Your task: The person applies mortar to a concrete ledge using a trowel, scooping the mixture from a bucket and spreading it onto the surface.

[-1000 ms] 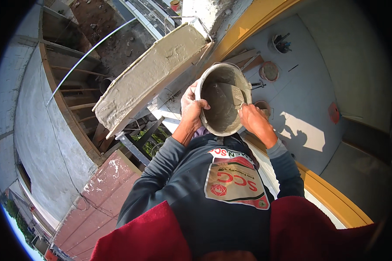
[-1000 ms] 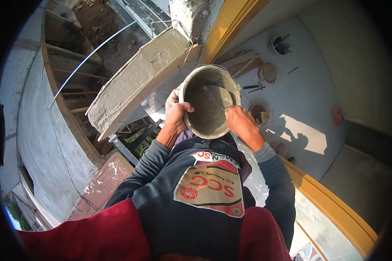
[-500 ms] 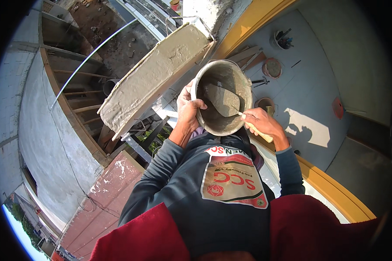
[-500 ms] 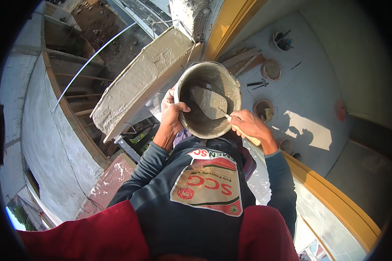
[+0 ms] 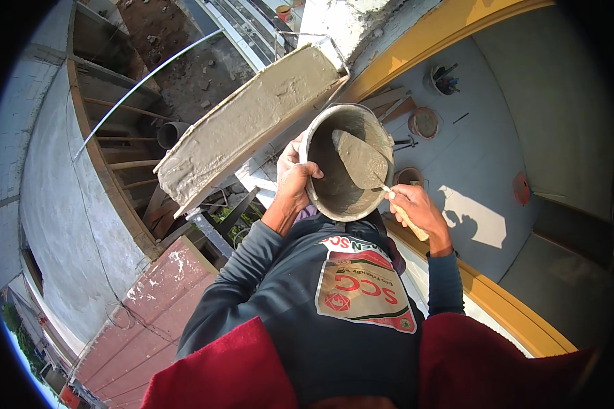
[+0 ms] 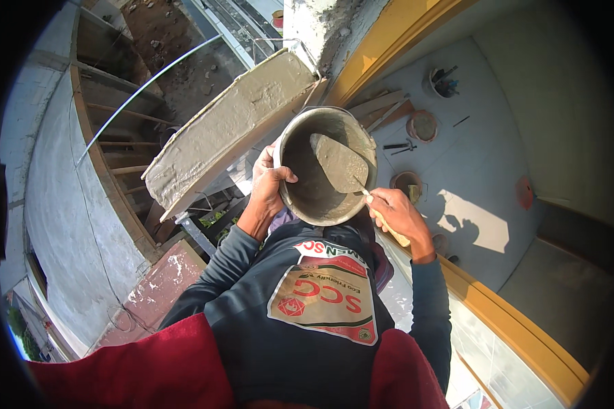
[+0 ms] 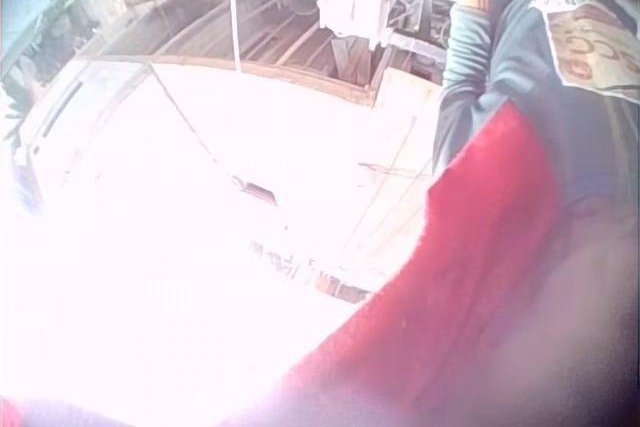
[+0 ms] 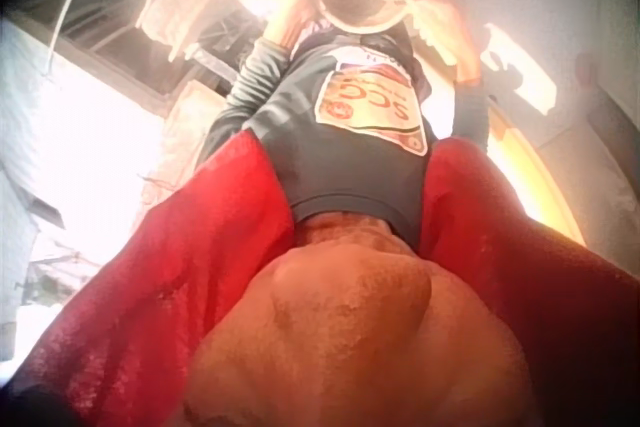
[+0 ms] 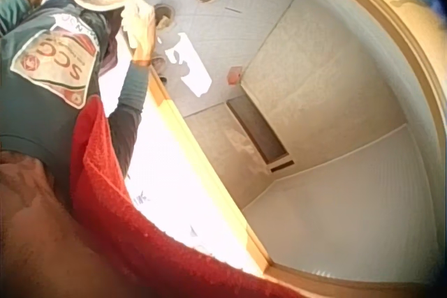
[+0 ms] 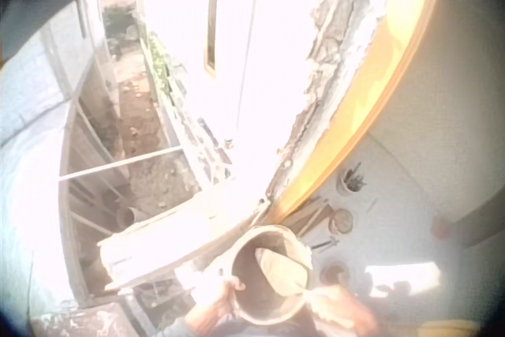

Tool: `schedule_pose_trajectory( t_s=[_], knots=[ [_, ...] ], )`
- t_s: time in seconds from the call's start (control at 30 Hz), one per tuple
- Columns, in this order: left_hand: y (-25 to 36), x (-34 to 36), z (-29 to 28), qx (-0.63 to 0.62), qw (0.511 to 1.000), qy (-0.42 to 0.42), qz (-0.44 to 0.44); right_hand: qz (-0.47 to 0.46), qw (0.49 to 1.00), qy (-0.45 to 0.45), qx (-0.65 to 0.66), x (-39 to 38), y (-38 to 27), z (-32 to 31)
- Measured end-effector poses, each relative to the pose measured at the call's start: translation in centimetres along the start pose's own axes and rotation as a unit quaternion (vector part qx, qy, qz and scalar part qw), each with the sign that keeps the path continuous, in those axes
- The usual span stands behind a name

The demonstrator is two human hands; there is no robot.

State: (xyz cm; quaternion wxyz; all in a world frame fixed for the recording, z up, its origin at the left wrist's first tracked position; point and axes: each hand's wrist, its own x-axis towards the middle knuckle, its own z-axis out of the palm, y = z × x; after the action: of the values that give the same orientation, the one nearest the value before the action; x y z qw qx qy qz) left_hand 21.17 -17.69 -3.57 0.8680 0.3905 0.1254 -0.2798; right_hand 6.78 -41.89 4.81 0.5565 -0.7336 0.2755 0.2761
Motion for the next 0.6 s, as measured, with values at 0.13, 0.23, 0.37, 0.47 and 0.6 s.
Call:
schedule_pose_trajectory(
  t_s=[0.13, 0.23, 0.37, 0.47, 0.6],
  knots=[
    [-0.1, 0.2, -0.1, -0.009, 1.000, 0.005, -0.009, 0.001, 1.000, 0.013, -0.011, -0.5, 0.2, 0.1],
    [-0.2, 0.3, -0.8, -0.012, 1.000, 0.006, 0.020, -0.009, 1.000, -0.005, 0.025, -0.8, 0.4, -0.2],
    [-0.7, 0.5, -1.9, 0.010, 1.000, 0.022, 0.009, -0.024, 1.000, 0.002, 0.017, -1.9, -0.9, -0.2],
    [-0.6, 0.2, -2.0, 0.015, 0.999, 0.033, 0.004, -0.034, 0.999, 0.004, 0.024, -2.8, -1.9, -0.2],
    [-1.1, 0.2, -3.0, 0.024, 0.999, 0.028, -0.013, -0.071, 0.997, 0.021, 0.025, -3.1, -4.3, -0.1]
  ],
)
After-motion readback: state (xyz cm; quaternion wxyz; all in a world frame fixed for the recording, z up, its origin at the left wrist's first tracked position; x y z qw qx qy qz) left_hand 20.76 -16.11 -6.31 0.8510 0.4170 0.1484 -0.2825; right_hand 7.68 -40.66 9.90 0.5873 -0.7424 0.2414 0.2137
